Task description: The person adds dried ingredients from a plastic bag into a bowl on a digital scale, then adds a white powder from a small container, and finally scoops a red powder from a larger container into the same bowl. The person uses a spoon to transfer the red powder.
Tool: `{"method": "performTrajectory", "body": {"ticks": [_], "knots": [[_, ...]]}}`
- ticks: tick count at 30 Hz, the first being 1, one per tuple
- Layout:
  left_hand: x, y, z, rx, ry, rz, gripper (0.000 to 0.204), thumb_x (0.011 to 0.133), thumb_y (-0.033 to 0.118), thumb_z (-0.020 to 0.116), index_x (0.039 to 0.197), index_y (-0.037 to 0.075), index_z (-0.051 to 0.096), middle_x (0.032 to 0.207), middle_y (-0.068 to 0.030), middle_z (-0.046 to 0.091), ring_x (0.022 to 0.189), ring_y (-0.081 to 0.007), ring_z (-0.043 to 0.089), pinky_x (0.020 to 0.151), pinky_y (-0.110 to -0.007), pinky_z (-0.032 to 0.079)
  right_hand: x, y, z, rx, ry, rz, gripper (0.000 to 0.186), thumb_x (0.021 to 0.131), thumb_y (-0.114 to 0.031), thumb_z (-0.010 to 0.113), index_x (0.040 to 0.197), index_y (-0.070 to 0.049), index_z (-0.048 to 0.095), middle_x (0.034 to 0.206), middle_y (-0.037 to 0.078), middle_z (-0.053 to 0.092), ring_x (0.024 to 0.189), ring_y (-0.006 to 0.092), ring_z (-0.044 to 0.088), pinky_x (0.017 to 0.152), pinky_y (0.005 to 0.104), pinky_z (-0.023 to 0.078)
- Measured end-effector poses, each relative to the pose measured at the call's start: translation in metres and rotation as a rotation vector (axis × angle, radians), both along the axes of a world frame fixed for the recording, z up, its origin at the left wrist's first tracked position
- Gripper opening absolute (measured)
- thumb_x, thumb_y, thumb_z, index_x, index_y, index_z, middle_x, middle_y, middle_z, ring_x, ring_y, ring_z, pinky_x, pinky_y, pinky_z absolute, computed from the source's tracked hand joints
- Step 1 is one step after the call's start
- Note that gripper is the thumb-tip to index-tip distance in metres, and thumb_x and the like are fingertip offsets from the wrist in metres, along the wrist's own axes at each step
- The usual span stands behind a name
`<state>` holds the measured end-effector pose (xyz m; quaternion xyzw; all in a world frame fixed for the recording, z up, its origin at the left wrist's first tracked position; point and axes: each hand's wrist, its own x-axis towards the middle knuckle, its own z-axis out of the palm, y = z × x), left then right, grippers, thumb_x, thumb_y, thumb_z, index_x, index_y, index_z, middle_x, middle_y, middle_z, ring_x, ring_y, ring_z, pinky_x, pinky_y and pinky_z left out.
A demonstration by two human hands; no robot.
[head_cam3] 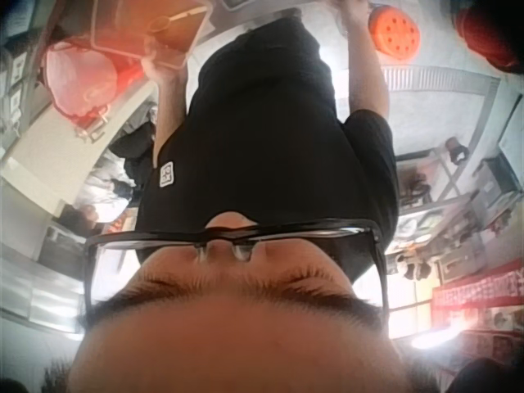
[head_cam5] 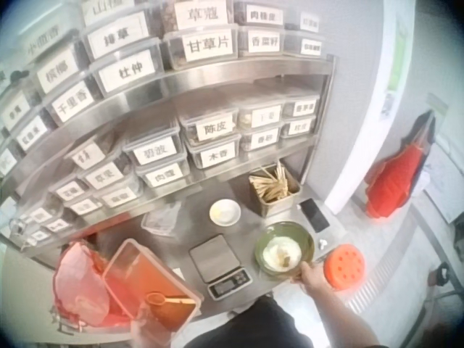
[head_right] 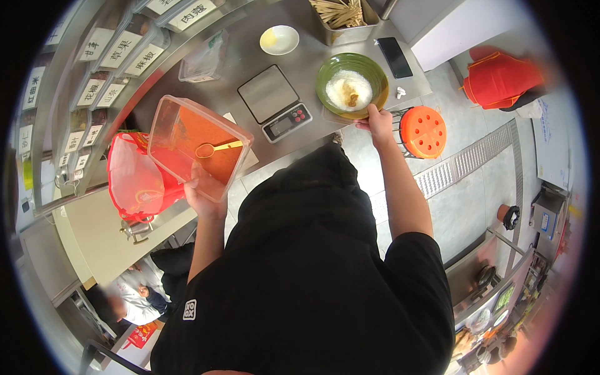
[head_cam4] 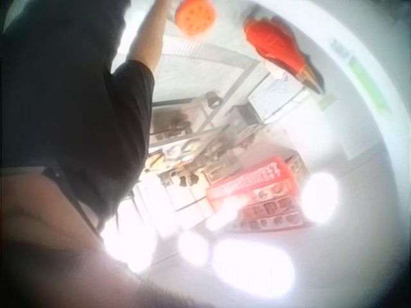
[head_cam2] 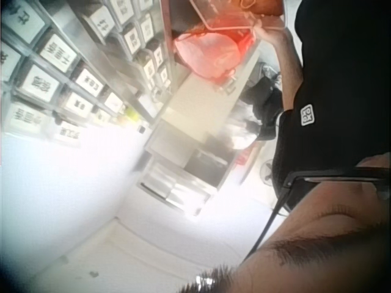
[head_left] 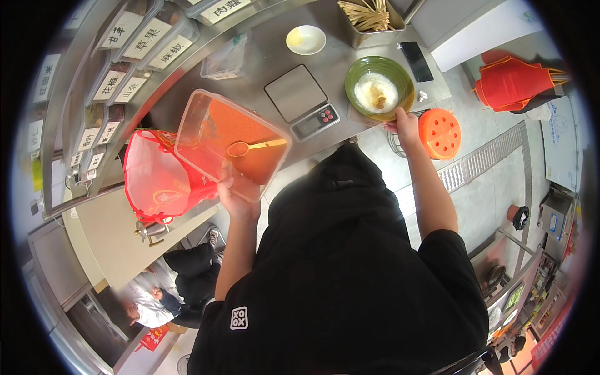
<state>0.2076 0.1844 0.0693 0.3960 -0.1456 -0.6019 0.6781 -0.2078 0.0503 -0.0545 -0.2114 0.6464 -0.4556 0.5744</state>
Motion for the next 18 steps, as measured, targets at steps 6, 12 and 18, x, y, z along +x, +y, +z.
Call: {"method": "performTrajectory", "body": {"ticks": [6, 12, 18], "knots": [[-0.002, -0.004, 0.002, -0.022, 0.014, -0.02, 0.07, 0.085, 0.03, 0.053, 0.149, 0.005, 0.039, 0.15, -0.0129, 0.047, 0.142, -0.0304, 0.042, 0.117, -0.048, 0.034, 0.007, -0.002, -0.024, -0.024, -0.115, -0.033, 0.036, 0.098, -0.018, 0.05, 0.108, 0.016, 0.058, 0.091, 0.021, 0.072, 0.071, 0.0253, 0.074, 0.064, 0.0319, 0.064], [0.003, 0.003, -0.002, 0.005, 0.012, 0.007, 0.068, 0.085, 0.031, 0.053, 0.147, 0.004, 0.042, 0.151, -0.0126, 0.047, 0.142, -0.0305, 0.041, 0.118, -0.047, 0.033, 0.004, -0.001, -0.038, 0.015, -0.16, -0.032, 0.04, 0.102, -0.024, 0.048, 0.118, 0.011, 0.056, 0.101, 0.021, 0.071, 0.085, 0.0249, 0.075, 0.074, 0.0353, 0.063], [0.003, 0.006, -0.007, 0.029, 0.016, 0.07, 0.07, 0.086, 0.032, 0.053, 0.149, 0.004, 0.041, 0.151, -0.0126, 0.046, 0.142, -0.0306, 0.041, 0.119, -0.047, 0.032, 0.021, 0.028, -0.036, 0.142, -0.402, -0.01, 0.055, 0.103, -0.056, 0.051, 0.123, -0.005, 0.054, 0.101, 0.006, 0.059, 0.075, 0.0202, 0.062, 0.072, 0.0339, 0.054]]}}
